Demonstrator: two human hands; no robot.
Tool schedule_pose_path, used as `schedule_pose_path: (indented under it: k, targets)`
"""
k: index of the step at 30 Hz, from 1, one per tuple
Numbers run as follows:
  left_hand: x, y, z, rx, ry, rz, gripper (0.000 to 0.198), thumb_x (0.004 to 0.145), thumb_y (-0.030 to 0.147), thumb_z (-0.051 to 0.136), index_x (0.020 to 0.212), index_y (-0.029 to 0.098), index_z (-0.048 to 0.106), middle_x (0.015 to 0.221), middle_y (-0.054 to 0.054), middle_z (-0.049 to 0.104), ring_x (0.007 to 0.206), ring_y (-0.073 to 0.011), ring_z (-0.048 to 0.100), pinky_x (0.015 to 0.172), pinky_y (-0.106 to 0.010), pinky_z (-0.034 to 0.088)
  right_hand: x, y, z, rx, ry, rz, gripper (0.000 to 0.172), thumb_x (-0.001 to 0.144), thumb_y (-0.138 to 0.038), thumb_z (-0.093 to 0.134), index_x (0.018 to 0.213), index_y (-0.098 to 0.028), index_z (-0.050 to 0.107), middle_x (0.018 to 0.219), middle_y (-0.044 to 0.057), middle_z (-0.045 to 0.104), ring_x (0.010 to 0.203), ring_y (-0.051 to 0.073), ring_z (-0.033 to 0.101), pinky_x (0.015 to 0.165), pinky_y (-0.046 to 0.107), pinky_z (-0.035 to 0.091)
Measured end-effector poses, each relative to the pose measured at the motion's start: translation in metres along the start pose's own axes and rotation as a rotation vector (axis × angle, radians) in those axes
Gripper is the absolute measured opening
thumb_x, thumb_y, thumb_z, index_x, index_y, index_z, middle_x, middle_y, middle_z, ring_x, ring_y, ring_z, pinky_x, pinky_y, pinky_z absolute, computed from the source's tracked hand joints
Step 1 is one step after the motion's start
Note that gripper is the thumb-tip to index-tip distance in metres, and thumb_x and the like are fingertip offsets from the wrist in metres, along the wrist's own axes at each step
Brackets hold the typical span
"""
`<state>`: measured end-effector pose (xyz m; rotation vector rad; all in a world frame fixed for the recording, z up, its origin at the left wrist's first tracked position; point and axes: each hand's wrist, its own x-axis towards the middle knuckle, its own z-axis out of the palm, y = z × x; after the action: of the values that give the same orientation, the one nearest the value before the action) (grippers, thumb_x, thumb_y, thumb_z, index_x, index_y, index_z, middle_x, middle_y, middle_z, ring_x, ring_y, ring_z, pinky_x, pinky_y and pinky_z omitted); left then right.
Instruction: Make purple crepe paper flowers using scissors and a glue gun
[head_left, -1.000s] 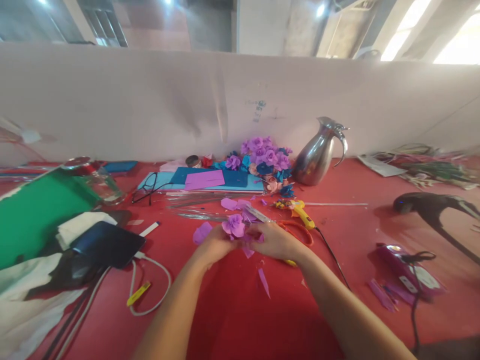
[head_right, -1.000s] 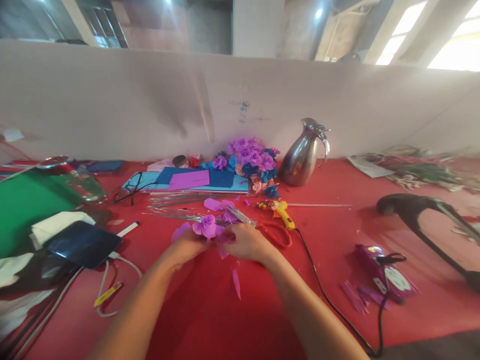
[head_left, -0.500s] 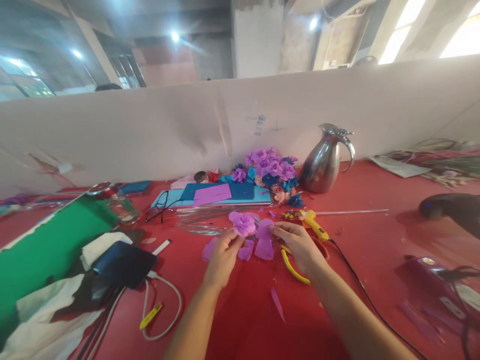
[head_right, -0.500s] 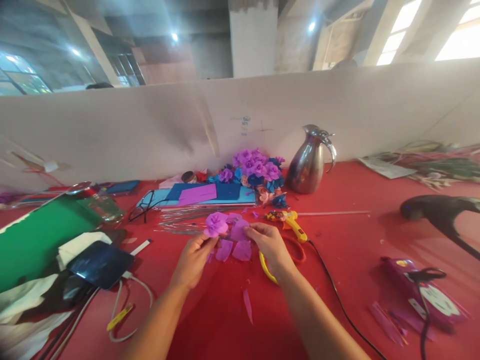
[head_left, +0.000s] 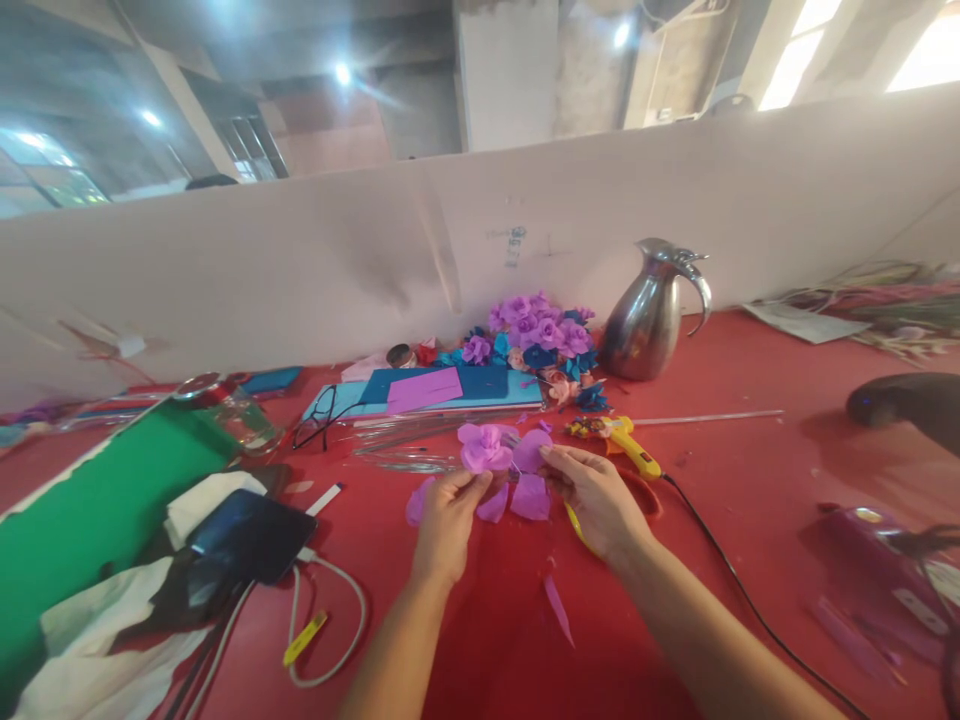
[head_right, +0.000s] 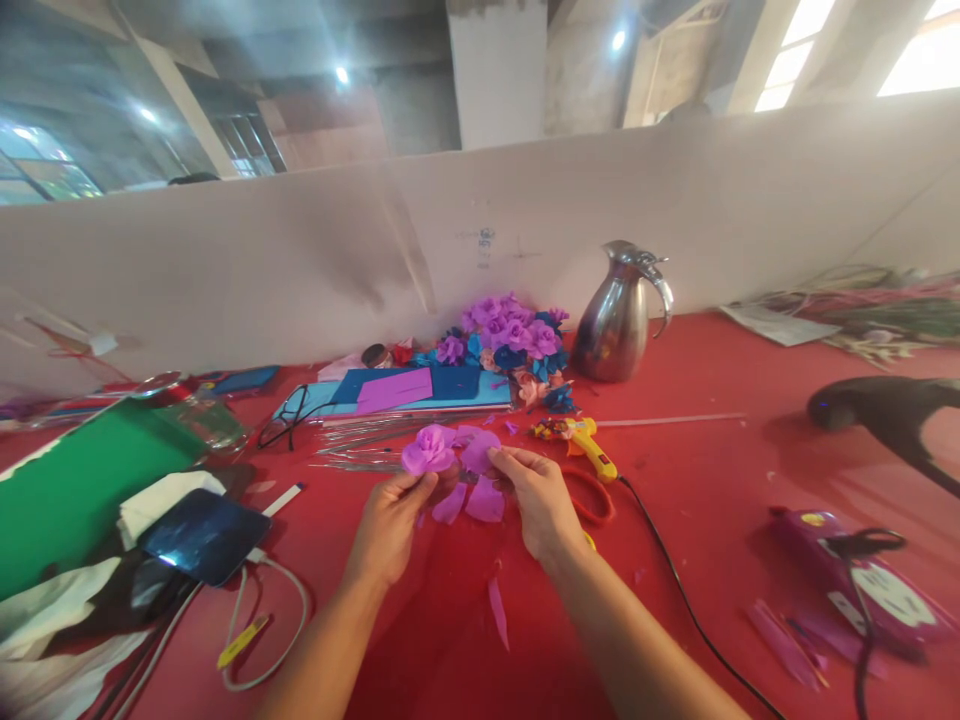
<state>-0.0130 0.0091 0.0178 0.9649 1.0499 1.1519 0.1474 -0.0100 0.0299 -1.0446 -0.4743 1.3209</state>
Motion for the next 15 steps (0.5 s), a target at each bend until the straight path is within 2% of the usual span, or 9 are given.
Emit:
schedule_pose_path:
  k: [4, 7, 11, 15]
  targets:
    - [-0.0005, -0.003, 0.001, -0.016, -0.017, -0.013, 0.031, 0.061, 0.04, 0.082, 0.081, 0.017, 0.079, 0.077, -0.007, 0.076, 0.078, -0.0215, 0.069, 0.089, -0.036, 0.05, -0.0017, 0.0031, 0.0004, 0.059, -0.001, 0.026, 0.032, 0.049, -0.039, 0.088, 0.067, -0.016, 0.075, 0.065, 0.003, 0.07, 0.06, 0.012, 0.059, 0.059, 0.024, 0.044]
    - [-0.0005, -0.0052, -0.0011, 0.113, -0.016, 0.043, 0.023, 0.068, 0.036, 0.077, 0.083, 0.019, 0.079, 0.08, -0.004, 0.076, 0.083, -0.0211, 0.067, 0.088, -0.033, 0.047, -0.0004, 0.0024, -0.0008, 0.105, 0.003, 0.036, 0.031, 0.049, -0.036, 0.089, 0.066, -0.016, 0.075, 0.064, 0.003, 0.07, 0.059, 0.012, 0.059, 0.059, 0.023, 0.045]
    - [-0.002, -0.003, -0.0027, 0.346, 0.072, 0.129, 0.017, 0.068, 0.036, 0.074, 0.068, 0.02, 0.077, 0.067, 0.002, 0.07, 0.072, -0.0192, 0.06, 0.075, -0.028, 0.046, 0.0018, 0.0012, -0.0026, 0.129, 0.02, 0.029, 0.03, 0.047, -0.034, 0.09, 0.065, -0.016, 0.074, 0.062, 0.001, 0.068, 0.057, 0.012, 0.058, 0.056, 0.023, 0.045]
    - [-0.0035, -0.0007, -0.0035, 0.427, 0.105, 0.193, 0.026, 0.069, 0.039, 0.071, 0.053, 0.02, 0.067, 0.054, 0.004, 0.06, 0.061, -0.016, 0.051, 0.063, -0.025, 0.042, 0.0005, 0.0005, -0.0016, 0.135, 0.006, 0.049, 0.031, 0.047, -0.034, 0.091, 0.065, -0.016, 0.073, 0.062, 0.001, 0.068, 0.058, 0.011, 0.059, 0.057, 0.022, 0.046]
